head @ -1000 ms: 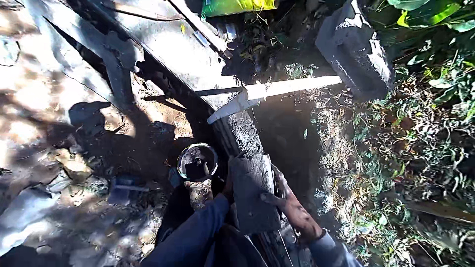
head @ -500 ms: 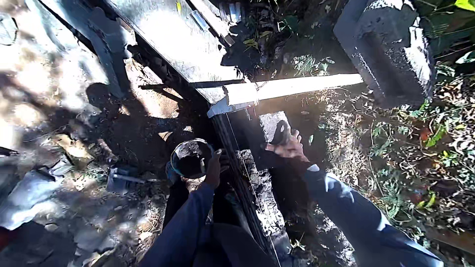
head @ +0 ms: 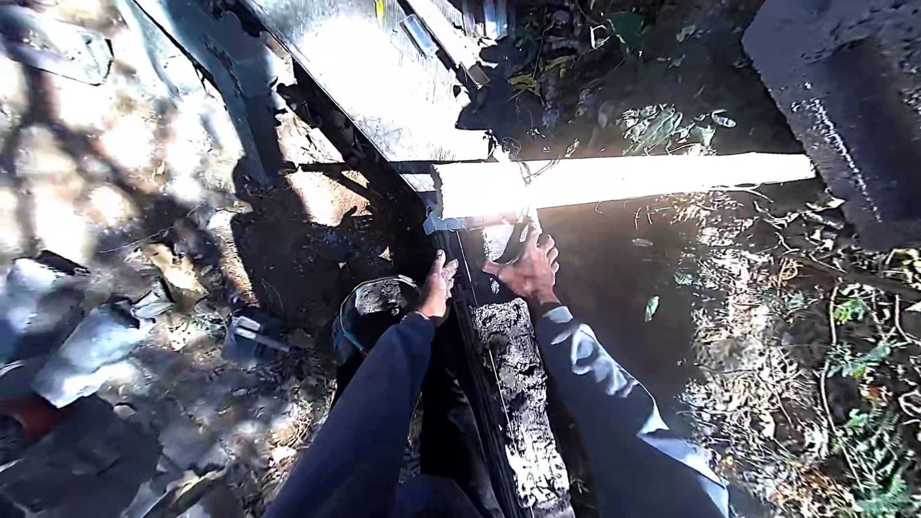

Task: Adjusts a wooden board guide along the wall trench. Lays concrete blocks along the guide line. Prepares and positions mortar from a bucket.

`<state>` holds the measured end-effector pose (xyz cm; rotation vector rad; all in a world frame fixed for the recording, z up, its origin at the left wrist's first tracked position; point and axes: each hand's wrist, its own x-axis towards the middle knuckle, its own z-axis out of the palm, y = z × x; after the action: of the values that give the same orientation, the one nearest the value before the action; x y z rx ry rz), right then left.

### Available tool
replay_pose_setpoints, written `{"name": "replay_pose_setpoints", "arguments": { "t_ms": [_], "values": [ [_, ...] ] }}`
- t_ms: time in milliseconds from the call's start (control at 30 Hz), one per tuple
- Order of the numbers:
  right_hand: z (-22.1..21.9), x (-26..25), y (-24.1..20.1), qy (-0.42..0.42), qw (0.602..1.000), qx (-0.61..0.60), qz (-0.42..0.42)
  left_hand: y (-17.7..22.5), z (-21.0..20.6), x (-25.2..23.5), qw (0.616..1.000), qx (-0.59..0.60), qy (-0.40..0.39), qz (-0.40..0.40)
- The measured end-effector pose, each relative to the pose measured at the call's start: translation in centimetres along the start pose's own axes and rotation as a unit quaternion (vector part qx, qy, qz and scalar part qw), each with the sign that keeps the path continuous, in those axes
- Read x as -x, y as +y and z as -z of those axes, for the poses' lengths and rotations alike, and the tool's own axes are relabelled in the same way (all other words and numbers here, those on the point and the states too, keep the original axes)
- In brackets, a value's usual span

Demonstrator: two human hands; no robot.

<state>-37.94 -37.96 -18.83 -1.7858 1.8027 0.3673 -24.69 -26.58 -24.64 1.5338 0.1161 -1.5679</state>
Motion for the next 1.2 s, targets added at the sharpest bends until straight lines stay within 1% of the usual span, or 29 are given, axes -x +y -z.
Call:
{"name": "replay_pose_setpoints", "arguments": {
  "t_ms": [167,300,433,600,700,767,833,933,1033,1100,1200],
  "values": [
    [-0.5,-0.5,0.0,0.016,0.999,0.025,0.032,0.0,-0.6,-0.5,1.000,-0.013,0.015,0.021],
    [-1.5,-0.1,-0.3,0.038,0.997,0.063,0.033,-0.9,-0.7,-0.9,0.999,-0.037,0.025,0.018],
    [-2.4,0.3,-0.6,0.050,0.995,0.075,0.033,-1.2,-0.8,-0.7,1.000,-0.010,0.020,0.019],
    [-3.1,0.2,-0.6,0.069,0.992,0.096,0.040,-1.1,-1.5,-0.5,0.999,0.033,0.034,-0.016],
    [-2.8,-0.1,0.5,0.063,0.994,0.067,0.063,-1.0,-1.3,-0.5,1.000,0.007,0.014,-0.005],
    [-1.8,-0.8,1.7,0.058,0.995,0.012,0.076,-1.1,-1.2,-0.8,1.000,-0.019,-0.004,0.000],
    [-1.2,-1.6,2.6,0.056,0.996,-0.055,0.047,-0.9,-1.0,-1.0,0.998,-0.059,-0.013,-0.003],
    [-2.2,-2.6,2.5,0.044,0.996,-0.076,-0.010,-0.4,-1.2,-1.1,0.990,-0.138,0.003,-0.015],
    [-3.3,-3.4,2.0,0.086,0.995,-0.042,-0.021,-0.2,-1.2,-1.5,0.990,-0.138,0.000,-0.033],
    [-3.8,-3.0,2.1,0.107,0.993,-0.054,-0.018,-0.5,-0.8,-1.5,0.990,-0.136,-0.003,-0.040],
    [-3.9,-2.7,1.9,0.124,0.990,-0.060,-0.024,-1.0,-0.9,-1.6,0.989,-0.131,0.014,-0.060]
  ]
}}
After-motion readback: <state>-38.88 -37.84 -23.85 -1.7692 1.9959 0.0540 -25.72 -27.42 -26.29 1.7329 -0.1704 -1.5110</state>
